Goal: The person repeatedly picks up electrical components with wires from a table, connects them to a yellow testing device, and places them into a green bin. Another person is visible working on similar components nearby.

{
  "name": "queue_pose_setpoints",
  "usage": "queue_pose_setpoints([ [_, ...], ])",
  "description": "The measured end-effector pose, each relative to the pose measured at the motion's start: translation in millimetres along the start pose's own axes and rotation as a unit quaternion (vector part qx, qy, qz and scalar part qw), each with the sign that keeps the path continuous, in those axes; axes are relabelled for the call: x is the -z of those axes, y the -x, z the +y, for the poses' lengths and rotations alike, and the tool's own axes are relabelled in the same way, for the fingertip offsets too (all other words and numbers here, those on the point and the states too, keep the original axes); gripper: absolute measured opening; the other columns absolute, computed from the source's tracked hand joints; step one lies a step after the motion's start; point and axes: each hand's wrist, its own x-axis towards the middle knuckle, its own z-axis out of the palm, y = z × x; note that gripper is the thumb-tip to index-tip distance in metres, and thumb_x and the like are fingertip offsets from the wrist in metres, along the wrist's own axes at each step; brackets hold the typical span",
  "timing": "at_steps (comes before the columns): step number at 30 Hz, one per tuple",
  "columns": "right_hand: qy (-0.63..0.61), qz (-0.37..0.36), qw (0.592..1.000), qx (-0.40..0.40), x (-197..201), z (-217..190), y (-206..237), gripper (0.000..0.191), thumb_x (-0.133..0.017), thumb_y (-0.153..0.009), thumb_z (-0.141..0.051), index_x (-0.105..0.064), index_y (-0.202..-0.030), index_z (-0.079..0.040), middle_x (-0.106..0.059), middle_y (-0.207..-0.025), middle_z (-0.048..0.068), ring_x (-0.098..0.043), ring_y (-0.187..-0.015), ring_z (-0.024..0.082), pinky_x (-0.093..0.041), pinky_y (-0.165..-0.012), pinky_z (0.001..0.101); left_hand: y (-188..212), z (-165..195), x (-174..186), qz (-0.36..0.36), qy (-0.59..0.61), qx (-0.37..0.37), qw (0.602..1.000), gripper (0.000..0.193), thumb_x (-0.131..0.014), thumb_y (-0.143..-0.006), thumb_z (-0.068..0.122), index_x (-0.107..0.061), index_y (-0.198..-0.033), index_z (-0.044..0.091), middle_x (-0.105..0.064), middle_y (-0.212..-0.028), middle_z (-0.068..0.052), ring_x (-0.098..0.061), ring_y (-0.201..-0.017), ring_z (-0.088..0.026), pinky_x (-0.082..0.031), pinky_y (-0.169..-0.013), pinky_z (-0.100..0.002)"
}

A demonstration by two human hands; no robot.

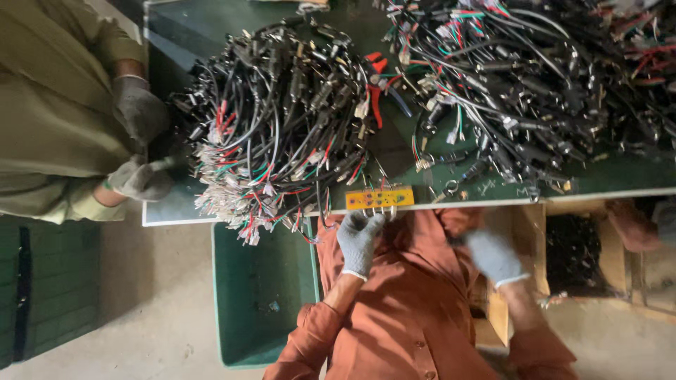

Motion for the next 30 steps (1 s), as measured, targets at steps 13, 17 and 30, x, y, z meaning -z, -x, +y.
queue_pose_setpoints([
  [13, -0.046, -0.072, 0.982, 0.171, -1.9, -85.6, -1.9, 0.014, -0.068, -0.082, -0.02, -0.072, -0.085, -0.007, -0.069, -0.071, 0.013, -0.068, -0.069, 0.035, -0.053, -0.062, 0.0474, 49.1, 10.2, 40.6, -0.351, -0.614, -0.257, 0.659, 0.022, -0.07, -0.086, 0.021, -0.079, -0.105, 0.016, -0.071, -0.076, -0.009, -0.068, -0.068, -0.029, -0.052, -0.06, -0.044],
  [17, -0.097, -0.101, 0.939, 0.314, 12.1, -73.8, 12.9, 0.027, -0.068, -0.095, -0.03, -0.071, -0.079, -0.009, -0.068, -0.079, 0.013, -0.069, -0.073, 0.036, -0.056, -0.074, 0.0479, 15.9, 12.2, 54.1, -0.445, -0.603, -0.242, 0.617, 0.007, -0.075, -0.079, 0.027, -0.078, -0.076, 0.022, -0.069, -0.066, -0.01, -0.067, -0.061, -0.032, -0.051, -0.056, -0.046],
  [30, -0.401, 0.194, 0.895, -0.012, 17.2, -99.4, 0.9, 0.014, -0.068, -0.097, -0.006, -0.073, -0.11, -0.004, -0.075, -0.101, 0.011, -0.073, -0.084, 0.018, -0.057, -0.074, 0.0305, 26.7, 23.7, 17.5, -0.296, -0.397, -0.261, 0.829, 0.017, -0.072, -0.072, 0.018, -0.074, -0.089, 0.017, -0.068, -0.074, -0.012, -0.065, -0.067, -0.038, -0.054, -0.06, -0.045],
])
